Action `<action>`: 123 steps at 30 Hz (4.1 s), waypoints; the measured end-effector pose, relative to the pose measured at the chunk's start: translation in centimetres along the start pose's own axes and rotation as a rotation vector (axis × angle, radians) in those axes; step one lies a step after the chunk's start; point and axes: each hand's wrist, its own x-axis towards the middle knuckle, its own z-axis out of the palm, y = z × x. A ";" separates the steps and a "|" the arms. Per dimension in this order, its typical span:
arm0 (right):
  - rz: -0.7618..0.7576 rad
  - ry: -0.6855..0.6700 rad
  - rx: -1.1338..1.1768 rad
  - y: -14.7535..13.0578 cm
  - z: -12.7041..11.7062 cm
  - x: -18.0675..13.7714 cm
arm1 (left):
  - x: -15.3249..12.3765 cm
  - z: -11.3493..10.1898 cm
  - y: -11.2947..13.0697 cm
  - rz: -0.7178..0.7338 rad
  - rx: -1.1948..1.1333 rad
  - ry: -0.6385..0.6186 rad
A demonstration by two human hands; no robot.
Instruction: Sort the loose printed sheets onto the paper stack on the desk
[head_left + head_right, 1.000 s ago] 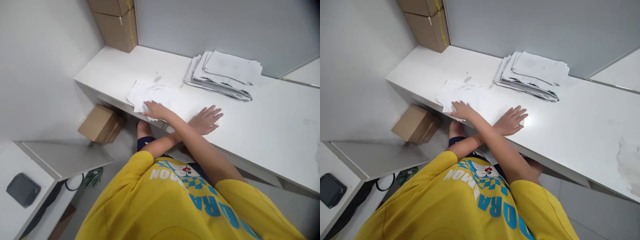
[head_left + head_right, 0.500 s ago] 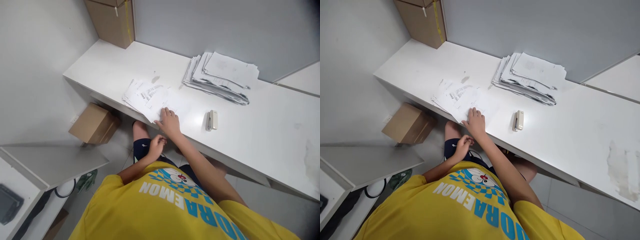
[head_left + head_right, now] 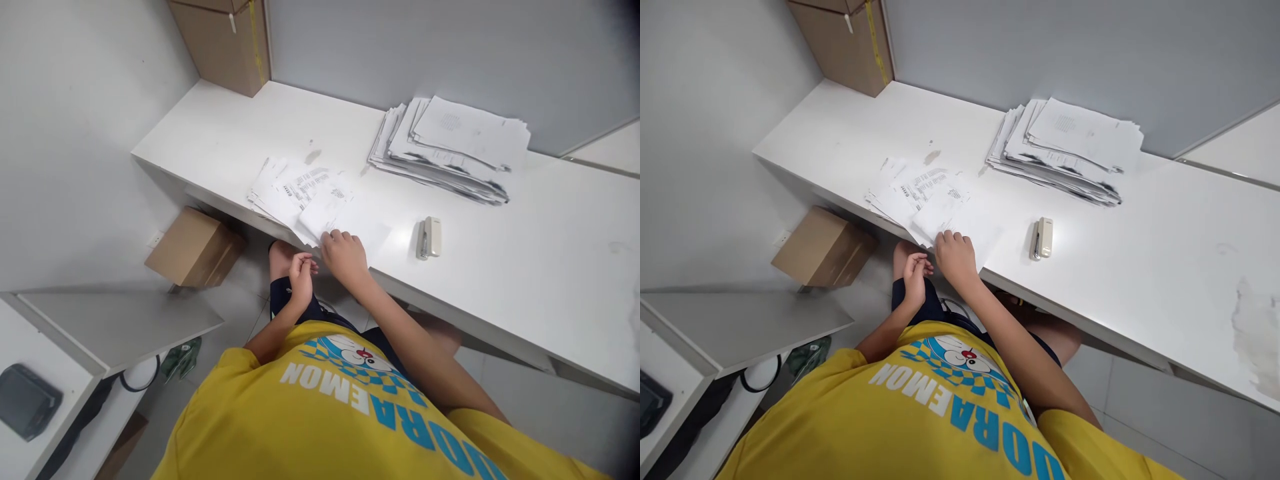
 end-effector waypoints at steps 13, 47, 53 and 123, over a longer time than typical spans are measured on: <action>0.262 0.180 0.197 3.0 -1.0 -4.1 | 4.3 -1.8 4.9 0.830 1.217 -0.210; 0.586 0.520 0.722 4.5 6.0 -14.3 | -0.4 5.9 2.8 1.067 1.050 -0.618; 0.822 0.479 1.787 4.9 7.0 -11.8 | 0.2 6.1 3.5 1.051 0.947 -0.944; 0.728 1.057 1.231 16.9 1.6 -12.2 | 2.6 14.3 7.5 0.538 0.231 -0.504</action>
